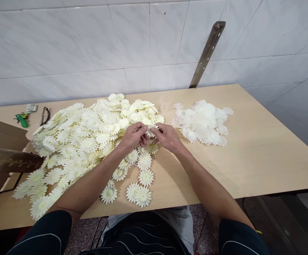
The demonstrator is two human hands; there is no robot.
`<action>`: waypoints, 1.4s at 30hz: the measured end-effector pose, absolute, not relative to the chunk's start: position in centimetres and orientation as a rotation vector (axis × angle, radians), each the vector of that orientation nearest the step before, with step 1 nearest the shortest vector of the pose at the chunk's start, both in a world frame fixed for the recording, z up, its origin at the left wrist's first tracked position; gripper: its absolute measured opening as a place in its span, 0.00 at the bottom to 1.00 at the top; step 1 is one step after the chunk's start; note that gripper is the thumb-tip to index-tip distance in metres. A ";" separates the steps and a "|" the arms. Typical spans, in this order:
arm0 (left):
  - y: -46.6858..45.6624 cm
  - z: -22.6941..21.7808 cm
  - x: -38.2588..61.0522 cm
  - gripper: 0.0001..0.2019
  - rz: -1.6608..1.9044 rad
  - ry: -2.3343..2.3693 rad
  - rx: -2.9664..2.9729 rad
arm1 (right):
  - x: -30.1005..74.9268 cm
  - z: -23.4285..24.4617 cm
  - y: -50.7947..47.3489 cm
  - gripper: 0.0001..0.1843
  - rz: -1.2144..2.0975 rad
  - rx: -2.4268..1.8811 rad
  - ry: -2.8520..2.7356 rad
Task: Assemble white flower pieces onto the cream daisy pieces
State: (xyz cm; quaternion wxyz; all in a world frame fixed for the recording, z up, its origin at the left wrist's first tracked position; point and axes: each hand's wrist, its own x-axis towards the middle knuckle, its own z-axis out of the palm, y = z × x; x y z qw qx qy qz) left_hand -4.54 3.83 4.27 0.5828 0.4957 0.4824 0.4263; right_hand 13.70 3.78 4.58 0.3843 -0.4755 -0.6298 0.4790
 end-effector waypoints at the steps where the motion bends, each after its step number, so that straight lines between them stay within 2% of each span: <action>1: 3.8 4.3 -4.6 0.20 1.027 1.145 1.180 | 13.7 4.5 3.8 0.35 1.281 -1.169 -1.579; 6: 3.4 4.3 -4.6 0.19 1.121 1.155 1.349 | 13.9 4.9 3.9 0.36 1.218 -1.321 -1.612; 11: 3.5 4.1 -4.2 0.17 1.056 1.058 1.287 | 13.9 5.4 3.6 0.38 1.066 -1.394 -1.655; 14: 3.8 4.1 -4.3 0.16 1.060 1.041 1.232 | 13.7 5.3 3.5 0.38 1.135 -1.332 -1.601; 19: 4.0 4.7 -4.9 0.08 1.114 1.186 1.309 | 13.5 4.9 3.6 0.35 1.326 -1.145 -1.552; 25: 3.7 5.4 -5.6 0.02 1.021 1.248 1.626 | 13.9 4.1 4.2 0.36 1.133 -1.246 -1.543; 28: 3.6 5.3 -5.5 0.07 1.038 1.210 1.516 | 14.0 4.1 4.2 0.37 1.082 -1.287 -1.518; 32: 3.6 5.1 -4.9 0.18 1.040 1.120 1.376 | 13.8 4.6 3.8 0.39 0.969 -1.388 -1.455; 34: 3.6 5.1 -4.7 0.20 0.998 1.074 1.331 | 13.6 4.7 3.7 0.39 0.916 -1.402 -1.441; 42: 3.7 5.7 -5.3 0.03 0.969 1.240 1.448 | 14.2 4.3 4.2 0.37 1.046 -1.226 -1.653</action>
